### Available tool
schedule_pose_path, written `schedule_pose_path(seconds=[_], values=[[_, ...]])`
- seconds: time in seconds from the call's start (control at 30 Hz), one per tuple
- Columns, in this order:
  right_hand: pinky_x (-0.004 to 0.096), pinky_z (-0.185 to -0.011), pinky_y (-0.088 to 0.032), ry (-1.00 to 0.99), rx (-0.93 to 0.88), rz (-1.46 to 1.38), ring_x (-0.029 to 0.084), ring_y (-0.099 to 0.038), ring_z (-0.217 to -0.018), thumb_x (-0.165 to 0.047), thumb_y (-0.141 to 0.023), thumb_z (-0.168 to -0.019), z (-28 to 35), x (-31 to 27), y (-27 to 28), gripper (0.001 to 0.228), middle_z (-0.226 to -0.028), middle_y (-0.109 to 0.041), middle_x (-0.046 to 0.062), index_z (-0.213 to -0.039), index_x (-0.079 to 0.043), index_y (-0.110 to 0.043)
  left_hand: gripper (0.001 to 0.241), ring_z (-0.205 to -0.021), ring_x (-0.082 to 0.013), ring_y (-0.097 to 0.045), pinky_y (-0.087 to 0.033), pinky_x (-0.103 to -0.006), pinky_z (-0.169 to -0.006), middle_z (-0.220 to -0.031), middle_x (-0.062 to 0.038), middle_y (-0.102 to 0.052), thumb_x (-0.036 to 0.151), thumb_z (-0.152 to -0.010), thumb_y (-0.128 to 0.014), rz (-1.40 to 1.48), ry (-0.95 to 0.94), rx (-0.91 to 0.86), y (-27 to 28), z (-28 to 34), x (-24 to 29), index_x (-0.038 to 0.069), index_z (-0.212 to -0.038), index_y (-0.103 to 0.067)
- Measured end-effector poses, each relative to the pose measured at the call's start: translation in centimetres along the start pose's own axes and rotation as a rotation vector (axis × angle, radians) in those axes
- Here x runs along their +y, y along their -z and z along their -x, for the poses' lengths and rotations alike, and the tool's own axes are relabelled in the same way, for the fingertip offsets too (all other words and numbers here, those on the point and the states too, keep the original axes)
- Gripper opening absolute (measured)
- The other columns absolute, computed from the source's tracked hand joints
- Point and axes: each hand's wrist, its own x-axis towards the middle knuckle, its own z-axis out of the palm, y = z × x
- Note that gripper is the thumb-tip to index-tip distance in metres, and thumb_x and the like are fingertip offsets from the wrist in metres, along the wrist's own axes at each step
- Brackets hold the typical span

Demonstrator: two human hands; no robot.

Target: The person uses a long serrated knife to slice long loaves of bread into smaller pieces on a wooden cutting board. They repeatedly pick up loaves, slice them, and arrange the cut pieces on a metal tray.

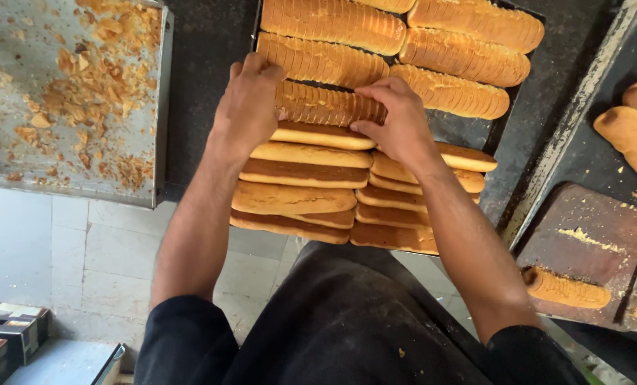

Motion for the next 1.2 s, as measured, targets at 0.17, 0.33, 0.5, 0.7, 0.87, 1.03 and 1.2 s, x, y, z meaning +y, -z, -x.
schedule_pose_path(seconds=[0.17, 0.33, 0.5, 0.7, 0.87, 1.03, 1.2], values=[[0.035, -0.08, -0.059, -0.118, 0.132, -0.142, 0.022, -0.064, -0.118, -0.008, -0.086, -0.081, 1.0, 0.1, -0.9, 0.049, -0.131, -0.06, 0.007, -0.127, -0.01, -0.07, 0.063, -0.128, -0.0436, -0.049, -0.049, -0.0447, -0.105, -0.142, -0.02, -0.047, -0.005, -0.076, -0.081, 0.062, -0.069, 0.188, -1.6, 2.3, -0.5, -0.001, -0.134, -0.058], [0.036, -0.103, -0.057, 0.062, 0.299, -0.005, 0.025, -0.062, -0.122, -0.006, -0.091, -0.081, 1.5, 1.2, -2.1, 0.046, -0.13, -0.058, 0.011, -0.123, -0.006, -0.072, 0.048, -0.129, -0.0414, -0.053, -0.049, -0.0468, -0.105, -0.142, -0.017, -0.05, 0.001, -0.085, -0.081, 0.137, -0.103, 0.346, -2.6, 4.2, -0.5, 0.002, -0.129, -0.062], [0.032, -0.09, -0.062, -0.04, 0.273, -0.131, 0.023, -0.063, -0.118, -0.006, -0.089, -0.081, 1.6, 1.7, -2.0, 0.048, -0.13, -0.057, 0.011, -0.125, -0.006, -0.069, 0.041, -0.128, -0.0387, -0.055, -0.048, -0.046, -0.105, -0.14, -0.015, -0.056, 0.01, -0.089, -0.082, 0.197, -0.123, 0.456, -2.3, 5.6, 1.3, 0.004, -0.125, -0.064], [0.03, -0.092, -0.063, 0.065, 0.386, -0.217, 0.023, -0.069, -0.117, -0.001, -0.082, -0.095, 8.2, 2.8, 2.9, 0.038, -0.132, -0.063, 0.013, -0.13, -0.003, -0.068, 0.036, -0.125, -0.0356, -0.06, -0.049, -0.0448, -0.107, -0.132, -0.014, -0.065, 0.012, -0.094, -0.079, 0.3, -0.219, 0.51, -4.9, 8.9, 5.5, 0.005, -0.126, -0.064], [0.033, -0.081, -0.058, -0.039, 0.484, 0.056, 0.024, -0.072, -0.093, -0.006, -0.083, -0.094, 21.6, 5.4, 7.5, 0.028, -0.114, -0.071, 0.015, -0.119, -0.001, -0.07, 0.034, -0.12, -0.032, -0.064, -0.054, -0.0421, -0.102, -0.128, -0.013, -0.067, 0.018, -0.095, -0.076, 0.472, -0.349, 0.372, -11.6, 12.7, 12.8, 0.007, -0.124, -0.063], [0.032, -0.078, -0.06, -0.232, 0.689, 0.096, 0.024, -0.072, -0.095, -0.005, -0.078, -0.1, 37.5, 12.3, 11.1, 0.022, -0.117, -0.07, 0.017, -0.119, 0.001, -0.07, 0.04, -0.122, -0.0342, -0.062, -0.051, -0.044, -0.103, -0.131, -0.013, -0.065, 0.021, -0.094, -0.074, 0.441, -0.576, 0.078, -19.6, 16.8, 21.7, 0.007, -0.129, -0.062], [0.031, -0.081, -0.061, -0.362, 0.893, 0.155, 0.023, -0.074, -0.096, -0.002, -0.072, -0.109, 52.9, 21.8, 14.8, 0.01, -0.114, -0.072, 0.017, -0.117, 0.004, -0.07, 0.042, -0.121, -0.0335, -0.062, -0.052, -0.0437, -0.101, -0.133, -0.012, -0.062, 0.023, -0.092, -0.074, 0.455, -0.624, -0.16, -28.3, 20.8, 30.1, 0.009, -0.131, -0.062]])
